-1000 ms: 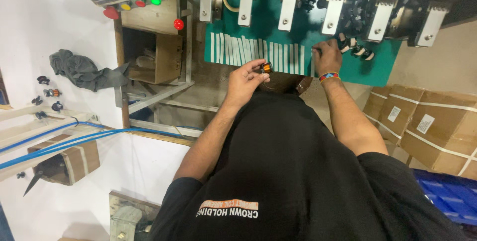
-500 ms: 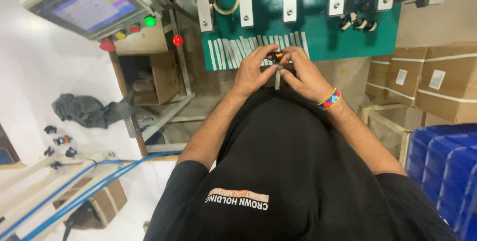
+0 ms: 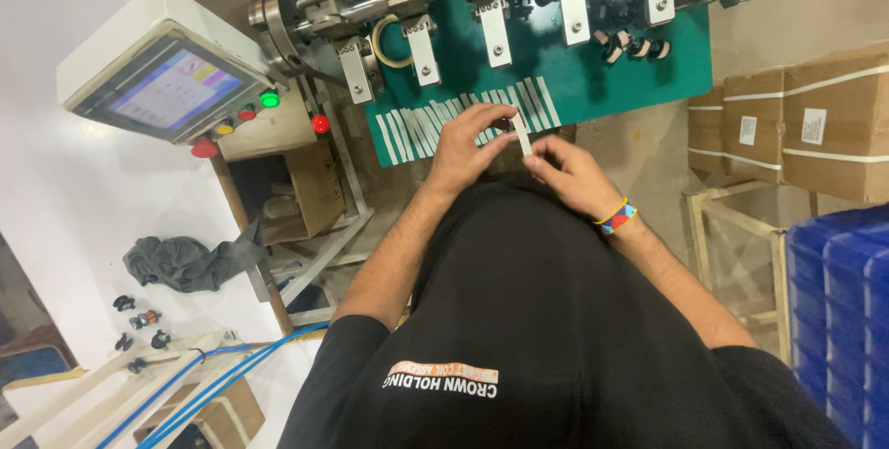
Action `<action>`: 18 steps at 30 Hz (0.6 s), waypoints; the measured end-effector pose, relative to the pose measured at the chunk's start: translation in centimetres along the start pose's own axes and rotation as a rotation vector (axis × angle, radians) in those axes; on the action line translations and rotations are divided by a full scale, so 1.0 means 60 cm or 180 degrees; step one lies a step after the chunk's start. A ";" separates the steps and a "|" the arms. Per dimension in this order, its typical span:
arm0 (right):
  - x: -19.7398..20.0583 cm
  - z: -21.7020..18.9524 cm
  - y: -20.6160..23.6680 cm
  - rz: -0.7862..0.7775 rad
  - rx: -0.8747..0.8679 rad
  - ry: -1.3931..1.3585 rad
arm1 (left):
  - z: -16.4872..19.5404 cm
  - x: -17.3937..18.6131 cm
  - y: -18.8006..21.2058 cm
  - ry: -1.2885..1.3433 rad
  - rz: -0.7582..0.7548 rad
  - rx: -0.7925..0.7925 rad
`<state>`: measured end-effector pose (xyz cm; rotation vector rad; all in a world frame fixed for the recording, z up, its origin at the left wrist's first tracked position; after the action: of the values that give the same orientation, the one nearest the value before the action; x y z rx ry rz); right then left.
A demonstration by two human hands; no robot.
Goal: The person stands at an industrial machine, picks up small black cylindrical components one at a time, and fits them into the machine's fixtures on the green work surface. They occasionally adjust parts already seated in the machine and operate the machine's lever and controls.
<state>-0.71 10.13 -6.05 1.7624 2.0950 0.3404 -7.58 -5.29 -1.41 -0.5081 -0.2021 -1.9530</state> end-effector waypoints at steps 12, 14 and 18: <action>0.088 -0.189 0.008 0.0579 0.2454 0.2100 | -0.027 -0.171 -0.008 0.3754 -0.0972 0.2123; 0.111 -0.183 0.001 0.0456 0.2276 0.1843 | -0.025 -0.190 -0.016 0.3565 -0.0926 0.2123; 0.214 -0.121 -0.030 0.0539 0.1104 0.0806 | -0.022 -0.203 -0.043 0.1464 -0.0694 0.1562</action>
<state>-7.29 22.84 -1.97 2.2066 2.2937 0.2697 -5.94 5.40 -7.70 0.2944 -0.4381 -2.0774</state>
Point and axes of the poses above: each hand's wrist, its own y-axis away from the middle knuckle, its own x-axis out of the back of the hand, z = x × y, the point moved 10 cm from there along -y, towards the middle knuckle, and after that the axes turned 12 degrees about -y, right-handed, at the moved point
